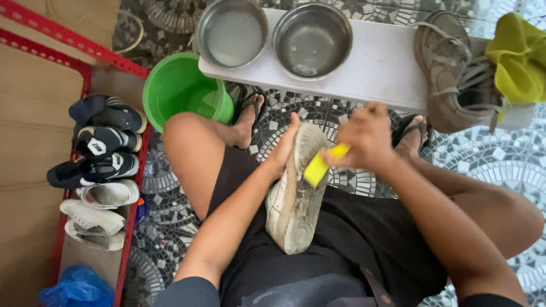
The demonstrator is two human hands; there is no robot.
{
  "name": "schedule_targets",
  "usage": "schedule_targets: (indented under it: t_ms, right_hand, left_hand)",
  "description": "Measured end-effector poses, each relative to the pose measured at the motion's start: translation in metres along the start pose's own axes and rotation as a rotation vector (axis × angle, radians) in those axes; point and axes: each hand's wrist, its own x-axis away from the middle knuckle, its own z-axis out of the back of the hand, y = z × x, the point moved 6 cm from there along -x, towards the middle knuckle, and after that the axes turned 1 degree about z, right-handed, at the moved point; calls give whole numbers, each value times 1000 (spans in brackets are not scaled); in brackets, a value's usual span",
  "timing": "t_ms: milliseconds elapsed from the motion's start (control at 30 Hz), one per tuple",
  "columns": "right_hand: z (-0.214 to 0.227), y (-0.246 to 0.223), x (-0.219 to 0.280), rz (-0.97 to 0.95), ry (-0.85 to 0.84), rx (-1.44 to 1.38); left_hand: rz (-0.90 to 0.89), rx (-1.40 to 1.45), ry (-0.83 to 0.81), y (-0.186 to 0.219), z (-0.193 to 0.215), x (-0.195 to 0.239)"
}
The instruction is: The person sits on the floor and scrubs the sole of a white sneaker using a yellow brush. They repeatedly dip the brush into a metal bowl of water and scrub the shoe's bottom surface.
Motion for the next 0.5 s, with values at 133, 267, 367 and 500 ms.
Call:
schedule_targets:
  t_ms: [133, 267, 367, 500]
  right_hand:
    - [-21, -29, 0, -30, -57, 151]
    - [-25, 6, -5, -1, 46, -53]
    - [-28, -39, 0, 8, 66, 13]
    - [-51, 5, 17, 24, 32, -44]
  left_hand:
    - [-38, -282, 113, 40, -36, 30]
    - [6, 35, 146, -41, 54, -66]
    - [56, -103, 185, -2, 23, -10]
    - [135, -180, 187, -28, 44, -31]
